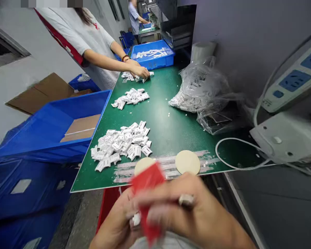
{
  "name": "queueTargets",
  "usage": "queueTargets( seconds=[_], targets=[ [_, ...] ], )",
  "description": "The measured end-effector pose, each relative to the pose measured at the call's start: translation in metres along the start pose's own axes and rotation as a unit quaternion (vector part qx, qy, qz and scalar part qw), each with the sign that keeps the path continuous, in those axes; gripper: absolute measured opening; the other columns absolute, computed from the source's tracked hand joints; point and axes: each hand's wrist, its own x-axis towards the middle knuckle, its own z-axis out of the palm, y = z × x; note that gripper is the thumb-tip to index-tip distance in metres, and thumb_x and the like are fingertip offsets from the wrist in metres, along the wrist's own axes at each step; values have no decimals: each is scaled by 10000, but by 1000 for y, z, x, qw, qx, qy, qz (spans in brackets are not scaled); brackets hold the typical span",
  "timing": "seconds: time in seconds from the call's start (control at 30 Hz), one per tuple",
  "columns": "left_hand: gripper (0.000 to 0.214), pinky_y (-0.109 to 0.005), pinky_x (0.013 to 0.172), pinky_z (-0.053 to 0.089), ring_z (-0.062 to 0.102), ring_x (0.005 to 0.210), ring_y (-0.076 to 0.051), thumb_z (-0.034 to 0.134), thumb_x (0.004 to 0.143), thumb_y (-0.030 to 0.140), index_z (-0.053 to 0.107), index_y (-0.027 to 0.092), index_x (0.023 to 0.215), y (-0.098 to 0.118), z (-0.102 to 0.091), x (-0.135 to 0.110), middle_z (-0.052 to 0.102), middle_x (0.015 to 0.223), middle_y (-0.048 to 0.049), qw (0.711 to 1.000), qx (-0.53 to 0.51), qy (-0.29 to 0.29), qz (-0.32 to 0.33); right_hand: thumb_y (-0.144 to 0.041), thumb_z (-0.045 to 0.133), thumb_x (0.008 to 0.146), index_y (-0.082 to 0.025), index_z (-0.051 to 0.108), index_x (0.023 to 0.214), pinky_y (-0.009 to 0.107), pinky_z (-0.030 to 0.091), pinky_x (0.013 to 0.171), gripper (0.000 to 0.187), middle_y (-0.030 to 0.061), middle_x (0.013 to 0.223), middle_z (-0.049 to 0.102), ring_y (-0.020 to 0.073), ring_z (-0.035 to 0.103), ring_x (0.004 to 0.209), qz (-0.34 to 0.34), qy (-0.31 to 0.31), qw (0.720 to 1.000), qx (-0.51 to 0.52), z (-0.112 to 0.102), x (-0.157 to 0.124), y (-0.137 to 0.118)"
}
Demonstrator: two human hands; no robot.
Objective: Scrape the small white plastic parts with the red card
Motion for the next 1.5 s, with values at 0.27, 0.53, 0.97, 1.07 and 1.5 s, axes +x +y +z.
queueTargets(
  seconds=[0.27, 0.53, 0.97, 1.07, 1.5],
  targets=[
    [470, -145, 464, 173, 152, 494, -23, 958, 812, 485, 605, 176, 834, 8, -11, 11, 366, 571, 118, 1000, -3, 30, 8, -296, 860, 941, -302, 917, 1145, 223, 628, 557, 211, -31, 671, 811, 156, 746, 548, -11, 176, 984, -24, 4, 17, 6],
    [401, -126, 450, 222, 185, 466, -26, 902, 890, 454, 615, 182, 822, 13, -8, 1, 342, 541, 123, 999, -28, -34, 16, -243, 782, 1009, -467, 883, 1175, 79, 584, 623, 296, -102, 734, 838, 64, 734, 594, -39, 346, 929, -123, 14, 8, 14],
    [309, -164, 519, 462, 485, 487, -64, 866, 924, 461, 720, 191, 890, 6, -17, -3, 585, 596, 44, 958, 172, 124, 191, -358, 690, 1101, -487, 836, 1186, 46, 570, 637, 212, -100, 908, 852, 40, 742, 652, -20, 338, 940, -34, 26, -1, 11],
    [58, -201, 702, 604, 731, 758, -135, 826, 955, 220, 791, 227, 1000, 5, -22, -4, 779, 875, -24, 808, 368, 233, 396, -445, 715, 1074, -460, 818, 1192, 61, 574, 766, 157, -78, 947, 829, 59, 752, 771, 11, 358, 932, -54, 27, -6, 17],
    [343, -318, 901, 658, 794, 968, -178, 832, 860, -39, 816, 223, 1081, -5, -14, -1, 812, 1072, -14, 601, 477, 263, 585, -366, 615, 1116, -456, 607, 1587, 256, 579, 1130, 479, -17, 1579, 709, 195, 731, 1366, 15, 233, 944, -235, 45, -32, 29]
  ],
)
